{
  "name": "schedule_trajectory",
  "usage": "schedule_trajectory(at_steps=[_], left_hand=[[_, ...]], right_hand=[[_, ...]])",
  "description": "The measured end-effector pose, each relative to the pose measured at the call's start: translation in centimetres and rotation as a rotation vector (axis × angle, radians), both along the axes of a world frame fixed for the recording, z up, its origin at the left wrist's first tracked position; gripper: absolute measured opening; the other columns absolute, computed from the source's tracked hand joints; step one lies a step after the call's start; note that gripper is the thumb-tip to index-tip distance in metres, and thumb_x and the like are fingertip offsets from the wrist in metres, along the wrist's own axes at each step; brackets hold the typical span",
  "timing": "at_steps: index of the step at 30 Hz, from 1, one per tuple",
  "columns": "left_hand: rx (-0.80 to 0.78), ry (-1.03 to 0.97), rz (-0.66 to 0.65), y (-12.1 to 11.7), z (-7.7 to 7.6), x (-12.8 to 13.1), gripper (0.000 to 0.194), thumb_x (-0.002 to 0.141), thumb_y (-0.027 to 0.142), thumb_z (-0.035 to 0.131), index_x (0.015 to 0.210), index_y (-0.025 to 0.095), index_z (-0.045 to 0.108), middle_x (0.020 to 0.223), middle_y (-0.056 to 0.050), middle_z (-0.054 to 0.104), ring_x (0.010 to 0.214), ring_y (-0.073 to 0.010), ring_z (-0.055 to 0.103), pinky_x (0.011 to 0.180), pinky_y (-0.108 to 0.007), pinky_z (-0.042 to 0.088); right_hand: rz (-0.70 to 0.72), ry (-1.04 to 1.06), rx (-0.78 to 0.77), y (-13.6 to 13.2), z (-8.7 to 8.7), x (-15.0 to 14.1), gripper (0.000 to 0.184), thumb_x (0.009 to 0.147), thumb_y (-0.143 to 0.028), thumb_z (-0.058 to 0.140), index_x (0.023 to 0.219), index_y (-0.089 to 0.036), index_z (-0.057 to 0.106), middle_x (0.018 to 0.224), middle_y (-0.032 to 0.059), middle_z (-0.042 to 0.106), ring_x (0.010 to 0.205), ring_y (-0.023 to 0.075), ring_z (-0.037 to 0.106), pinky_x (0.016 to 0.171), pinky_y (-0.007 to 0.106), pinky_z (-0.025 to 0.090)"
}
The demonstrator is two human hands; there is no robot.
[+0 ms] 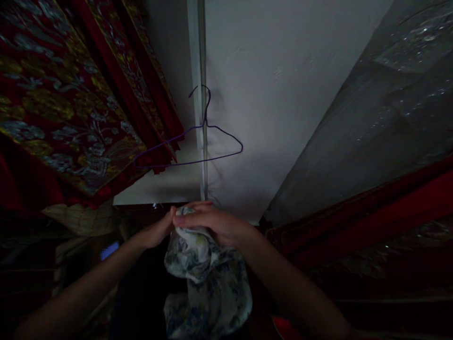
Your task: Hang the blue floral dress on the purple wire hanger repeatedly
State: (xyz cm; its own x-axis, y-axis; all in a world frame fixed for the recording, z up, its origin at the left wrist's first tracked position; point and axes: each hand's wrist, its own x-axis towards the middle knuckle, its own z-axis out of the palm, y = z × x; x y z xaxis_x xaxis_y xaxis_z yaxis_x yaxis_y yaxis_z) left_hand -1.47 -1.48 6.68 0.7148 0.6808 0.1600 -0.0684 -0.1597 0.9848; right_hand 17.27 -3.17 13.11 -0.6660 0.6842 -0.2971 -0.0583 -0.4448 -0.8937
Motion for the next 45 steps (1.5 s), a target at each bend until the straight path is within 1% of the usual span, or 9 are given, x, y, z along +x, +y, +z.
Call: schedule_trajectory(at_steps=[4, 9, 12, 17, 21, 28, 32, 37, 45], left_hand=[[0.216, 0.420, 0.018, 0.0, -1.0, -2.0, 0.064, 0.093, 0.072, 0.047, 0.099, 0.014, 0.073, 0.089, -0.007, 0.072, 0.082, -0.0230, 0.065, 0.077, -0.032, 0.052], [0.205, 0.576, 0.159, 1.3, 0.2, -6.3, 0.042, 0.090, 0.055, 0.064, 0.092, 0.014, 0.074, 0.082, -0.003, 0.072, 0.072, -0.0184, 0.063, 0.064, -0.025, 0.049], [0.032, 0.453, 0.063, 0.3, 2.1, -6.9, 0.033, 0.090, 0.049, 0.067, 0.088, 0.017, 0.075, 0.079, -0.003, 0.074, 0.068, -0.0185, 0.065, 0.060, -0.025, 0.051], [-0.017, 0.470, -0.136, -2.4, 2.3, -5.2, 0.030, 0.087, 0.046, 0.070, 0.107, 0.024, 0.077, 0.098, -0.006, 0.080, 0.082, -0.0246, 0.075, 0.066, -0.029, 0.057], [0.306, 0.773, 0.186, -1.6, 0.5, -6.0, 0.040, 0.078, 0.053, 0.076, 0.110, 0.027, 0.077, 0.095, -0.007, 0.080, 0.078, -0.0286, 0.076, 0.068, -0.031, 0.054], [0.725, 1.112, 0.664, 2.3, 4.1, -9.2, 0.043, 0.090, 0.060, 0.057, 0.092, 0.022, 0.078, 0.093, -0.014, 0.075, 0.100, -0.0352, 0.065, 0.090, -0.044, 0.049], [1.006, 0.924, 0.706, 3.3, 7.0, -8.9, 0.027, 0.088, 0.046, 0.064, 0.088, 0.020, 0.074, 0.112, -0.013, 0.071, 0.121, -0.0372, 0.053, 0.108, -0.054, 0.041], [1.022, 0.596, 0.681, 4.2, 10.2, -5.5, 0.010, 0.084, 0.023, 0.058, 0.086, 0.018, 0.067, 0.137, -0.013, 0.063, 0.132, -0.0352, 0.052, 0.111, -0.052, 0.041], [1.137, 0.547, 0.731, 8.6, 12.2, -2.5, 0.046, 0.088, 0.008, 0.041, 0.129, 0.013, 0.061, 0.122, -0.012, 0.069, 0.116, -0.0262, 0.062, 0.105, -0.045, 0.047]], right_hand=[[0.060, -0.341, 0.349, 1.6, 3.0, 2.5, 0.023, 0.058, -0.031, 0.078, 0.067, -0.017, 0.063, 0.064, -0.0031, 0.058, 0.057, 0.0105, 0.051, 0.054, 0.023, 0.038], [-0.700, -0.529, 1.051, 7.6, 3.3, 5.6, 0.007, 0.061, -0.020, 0.062, 0.064, -0.020, 0.056, 0.061, -0.0037, 0.051, 0.060, 0.0130, 0.047, 0.057, 0.026, 0.034], [-0.908, -0.399, 0.998, 11.8, 1.3, 5.4, 0.018, 0.067, -0.026, 0.061, 0.084, -0.021, 0.063, 0.068, -0.0017, 0.059, 0.063, 0.0170, 0.054, 0.063, 0.029, 0.042], [-0.865, -0.381, 1.069, 16.6, -2.4, 3.0, 0.030, 0.078, -0.034, 0.059, 0.103, -0.021, 0.069, 0.105, 0.0053, 0.072, 0.100, 0.0222, 0.064, 0.093, 0.036, 0.047], [-0.760, -0.483, 0.953, 18.0, -4.5, 3.6, 0.023, 0.080, -0.037, 0.055, 0.069, -0.019, 0.063, 0.068, -0.0002, 0.064, 0.070, 0.0170, 0.059, 0.066, 0.026, 0.045], [-0.861, -0.572, 0.909, 14.9, -4.6, 9.6, 0.028, 0.073, -0.040, 0.061, 0.055, -0.019, 0.056, 0.054, -0.0023, 0.050, 0.053, 0.0118, 0.044, 0.051, 0.025, 0.030], [-0.846, -0.592, 0.903, 12.4, -3.4, 10.7, 0.029, 0.070, -0.044, 0.064, 0.056, -0.019, 0.058, 0.055, -0.0013, 0.051, 0.053, 0.0124, 0.044, 0.051, 0.026, 0.032], [-0.790, -0.468, 0.840, 9.8, -3.1, 8.6, 0.029, 0.069, -0.044, 0.063, 0.055, -0.020, 0.055, 0.056, -0.0012, 0.052, 0.054, 0.0132, 0.045, 0.051, 0.026, 0.034], [-0.703, -0.456, 1.135, 4.5, -1.4, 6.9, 0.032, 0.074, -0.022, 0.058, 0.100, -0.023, 0.076, 0.095, 0.0044, 0.074, 0.074, 0.0198, 0.065, 0.070, 0.033, 0.050]])
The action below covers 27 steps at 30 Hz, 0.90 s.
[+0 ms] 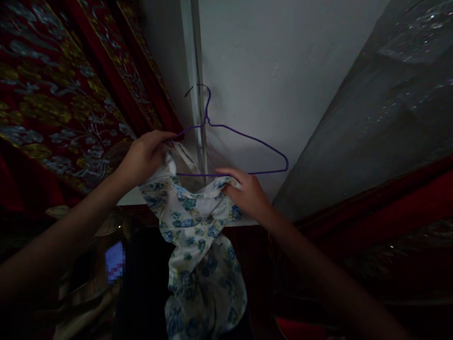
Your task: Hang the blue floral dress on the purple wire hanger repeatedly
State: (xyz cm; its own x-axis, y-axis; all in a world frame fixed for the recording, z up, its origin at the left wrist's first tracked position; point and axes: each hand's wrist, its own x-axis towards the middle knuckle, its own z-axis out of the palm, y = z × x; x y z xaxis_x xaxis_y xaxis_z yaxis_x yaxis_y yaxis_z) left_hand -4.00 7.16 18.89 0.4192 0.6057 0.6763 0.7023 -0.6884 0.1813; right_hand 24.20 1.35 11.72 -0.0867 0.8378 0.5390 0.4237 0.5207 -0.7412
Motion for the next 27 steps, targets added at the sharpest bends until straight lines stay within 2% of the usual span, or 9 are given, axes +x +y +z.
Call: schedule_trajectory(at_steps=[3, 5, 7, 10, 12, 14, 19, 23, 27], left_hand=[[-0.013, -0.018, 0.007, 1.1, -0.4, -1.0, 0.042, 0.088, 0.007, 0.041, 0.120, 0.012, 0.067, 0.112, -0.012, 0.071, 0.106, -0.0242, 0.065, 0.099, -0.041, 0.051], [-0.017, -0.032, 0.002, 1.0, -0.6, -1.5, 0.039, 0.090, 0.009, 0.042, 0.119, 0.011, 0.068, 0.110, -0.012, 0.071, 0.102, -0.0233, 0.065, 0.096, -0.040, 0.052], [-0.010, -0.022, 0.003, 0.7, -0.5, -1.8, 0.037, 0.093, 0.010, 0.043, 0.119, 0.011, 0.068, 0.109, -0.011, 0.070, 0.100, -0.0229, 0.064, 0.095, -0.039, 0.052], [0.005, -0.007, 0.029, 0.4, -0.3, -2.0, 0.036, 0.094, 0.010, 0.042, 0.119, 0.013, 0.069, 0.110, -0.011, 0.065, 0.102, -0.0225, 0.062, 0.094, -0.038, 0.052], [0.000, -0.004, 0.045, 0.4, -0.1, -2.2, 0.037, 0.094, 0.009, 0.042, 0.118, 0.014, 0.069, 0.110, -0.011, 0.062, 0.104, -0.0224, 0.060, 0.095, -0.038, 0.051], [-0.015, 0.003, 0.053, 0.7, 0.0, -2.3, 0.036, 0.095, 0.010, 0.042, 0.117, 0.015, 0.069, 0.108, -0.010, 0.060, 0.102, -0.0226, 0.059, 0.094, -0.039, 0.052], [-0.055, 0.042, 0.013, 1.3, 0.1, -2.5, 0.031, 0.097, 0.015, 0.043, 0.114, 0.017, 0.069, 0.105, -0.009, 0.056, 0.097, -0.0229, 0.057, 0.092, -0.041, 0.051], [-0.049, 0.057, -0.001, 2.0, 0.2, -3.1, 0.030, 0.095, 0.017, 0.044, 0.110, 0.017, 0.069, 0.105, -0.010, 0.054, 0.098, -0.0242, 0.056, 0.092, -0.042, 0.052], [-0.039, 0.024, -0.008, 2.6, -0.3, -3.5, 0.030, 0.095, 0.017, 0.043, 0.112, 0.019, 0.068, 0.111, -0.010, 0.054, 0.105, -0.0240, 0.054, 0.096, -0.041, 0.051]], right_hand=[[-0.365, 0.086, 0.320, -2.0, 2.1, 2.5, 0.060, 0.065, -0.017, 0.065, 0.124, -0.024, 0.068, 0.119, 0.0097, 0.069, 0.067, 0.0164, 0.062, 0.060, 0.032, 0.049], [-0.501, 0.113, 0.471, -2.6, 3.6, 4.8, 0.072, 0.059, -0.016, 0.071, 0.130, -0.023, 0.064, 0.129, 0.0132, 0.063, 0.071, 0.0171, 0.063, 0.059, 0.032, 0.049], [-0.471, 0.009, 0.406, -2.8, 4.9, 7.0, 0.060, 0.059, -0.020, 0.074, 0.120, -0.023, 0.071, 0.119, 0.0125, 0.068, 0.073, 0.0184, 0.064, 0.059, 0.032, 0.047], [-0.287, -0.180, 0.150, -2.6, 6.4, 9.2, 0.032, 0.067, -0.031, 0.076, 0.097, -0.025, 0.080, 0.087, 0.0078, 0.073, 0.061, 0.0160, 0.058, 0.050, 0.029, 0.040], [-0.273, -0.163, 0.129, -2.6, 6.9, 9.6, 0.025, 0.070, -0.033, 0.076, 0.094, -0.025, 0.079, 0.071, 0.0045, 0.069, 0.048, 0.0115, 0.049, 0.043, 0.026, 0.032], [-0.351, -0.089, 0.188, -2.5, 7.3, 9.4, 0.020, 0.075, -0.029, 0.076, 0.094, -0.023, 0.077, 0.060, 0.0017, 0.064, 0.041, 0.0090, 0.045, 0.041, 0.024, 0.029], [-0.404, 0.016, 0.254, -1.5, 8.4, 9.2, 0.036, 0.083, -0.021, 0.076, 0.119, -0.017, 0.073, 0.080, 0.0114, 0.077, 0.061, 0.0142, 0.067, 0.054, 0.027, 0.046], [-0.406, 0.064, 0.224, 1.4, 9.4, 9.0, 0.015, 0.088, -0.019, 0.072, 0.100, -0.010, 0.076, 0.078, 0.0127, 0.076, 0.058, 0.0104, 0.064, 0.055, 0.026, 0.044], [-0.280, 0.099, 0.119, 6.0, 8.7, 5.9, 0.015, 0.095, -0.021, 0.066, 0.100, -0.007, 0.071, 0.077, 0.0080, 0.073, 0.057, 0.0104, 0.062, 0.058, 0.027, 0.050]])
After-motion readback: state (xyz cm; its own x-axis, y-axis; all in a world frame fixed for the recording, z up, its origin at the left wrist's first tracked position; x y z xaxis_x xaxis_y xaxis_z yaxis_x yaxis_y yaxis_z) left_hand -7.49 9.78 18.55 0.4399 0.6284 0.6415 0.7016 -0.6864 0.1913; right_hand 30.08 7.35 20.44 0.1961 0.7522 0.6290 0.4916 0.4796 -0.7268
